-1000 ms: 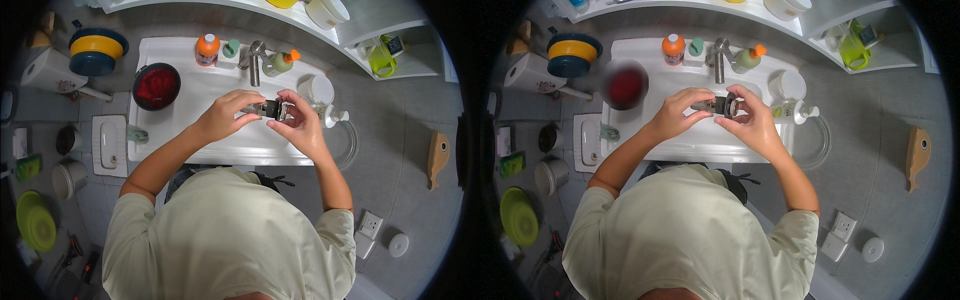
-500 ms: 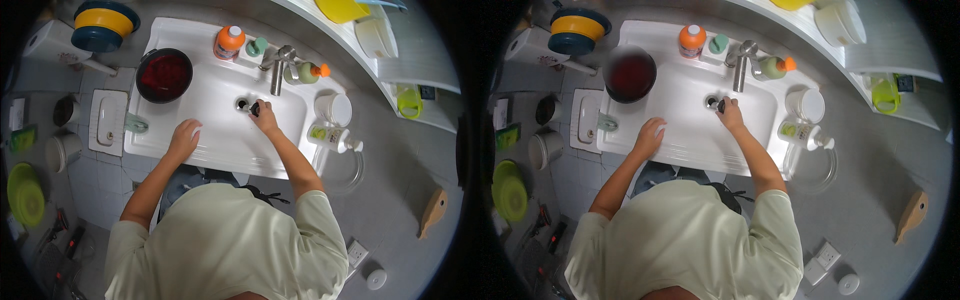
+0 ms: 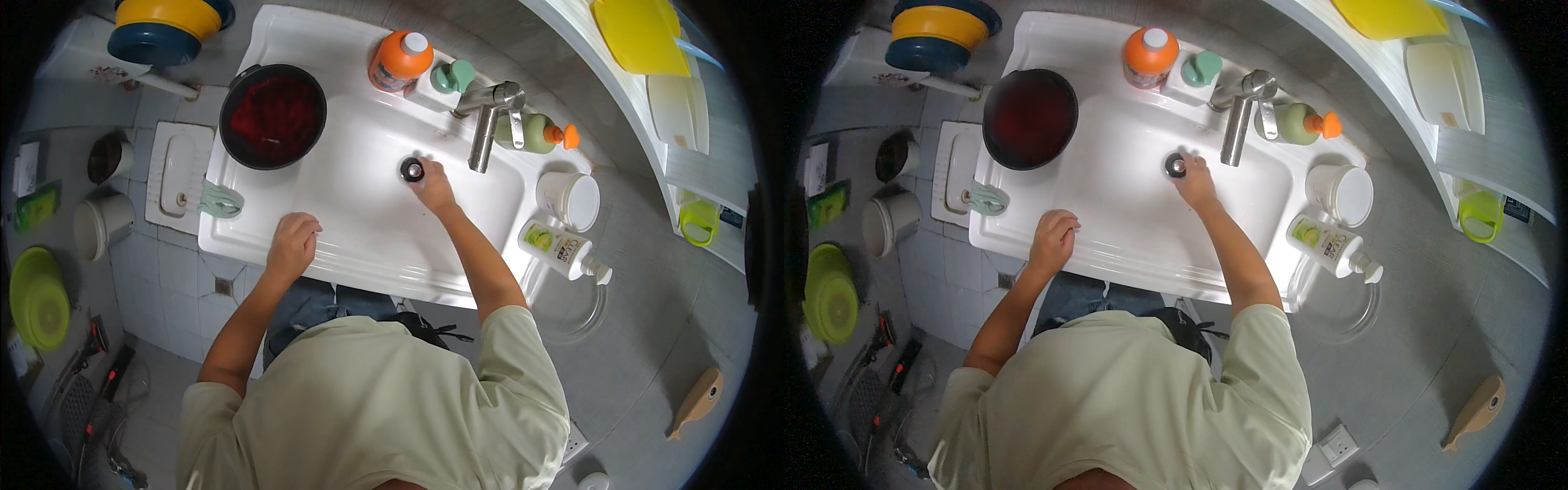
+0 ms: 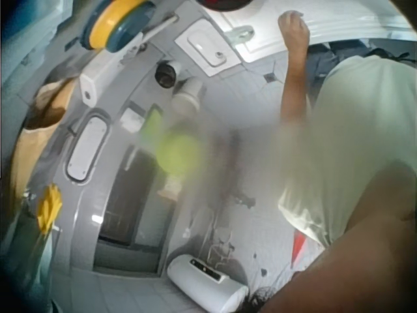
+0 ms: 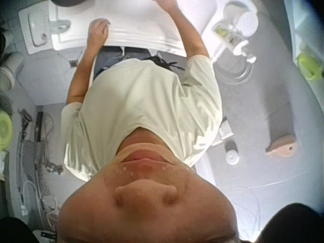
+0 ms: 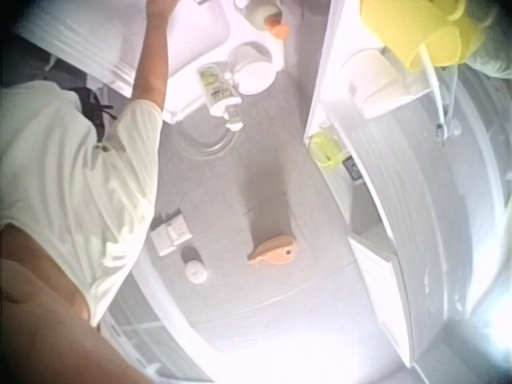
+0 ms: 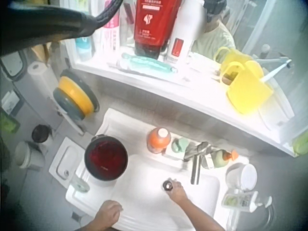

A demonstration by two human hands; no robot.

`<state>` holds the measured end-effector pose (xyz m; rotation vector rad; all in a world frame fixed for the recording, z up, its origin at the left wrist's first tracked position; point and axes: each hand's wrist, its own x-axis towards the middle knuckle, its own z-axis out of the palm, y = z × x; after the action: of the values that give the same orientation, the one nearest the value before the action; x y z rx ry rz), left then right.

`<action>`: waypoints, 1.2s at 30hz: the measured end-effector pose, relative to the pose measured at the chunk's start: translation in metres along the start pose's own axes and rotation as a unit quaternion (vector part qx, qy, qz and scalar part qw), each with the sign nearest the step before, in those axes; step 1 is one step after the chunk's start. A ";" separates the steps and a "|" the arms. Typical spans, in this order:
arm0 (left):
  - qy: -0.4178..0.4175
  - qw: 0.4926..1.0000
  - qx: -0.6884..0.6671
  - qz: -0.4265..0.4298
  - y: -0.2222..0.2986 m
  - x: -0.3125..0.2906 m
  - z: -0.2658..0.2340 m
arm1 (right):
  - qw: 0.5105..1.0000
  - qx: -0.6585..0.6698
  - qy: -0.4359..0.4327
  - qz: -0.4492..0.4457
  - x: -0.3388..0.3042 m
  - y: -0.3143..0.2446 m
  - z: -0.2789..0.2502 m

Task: The person removes a sink drain stopper, cleans it under running water, and scrubs it with a cloth over a bucket. They then rinse the stopper again and reinstall it into the sink drain.

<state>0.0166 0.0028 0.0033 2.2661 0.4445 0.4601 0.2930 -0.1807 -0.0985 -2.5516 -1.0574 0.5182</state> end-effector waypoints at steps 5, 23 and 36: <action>-0.008 1.000 -0.007 -0.005 -0.001 0.001 0.001 | 0.947 0.139 -0.063 0.282 0.018 0.035 0.015; -0.046 0.998 -0.034 -0.004 0.003 0.003 0.005 | 0.705 0.665 0.009 0.247 -0.047 -0.042 -0.237; -0.236 0.971 0.021 0.030 -0.031 0.093 0.173 | 0.657 0.716 0.080 0.222 -0.019 -0.052 -0.257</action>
<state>0.1706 -0.0424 -0.1134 2.3357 0.1433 -0.0679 0.3644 -0.2009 0.1539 -1.2455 0.2168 0.7683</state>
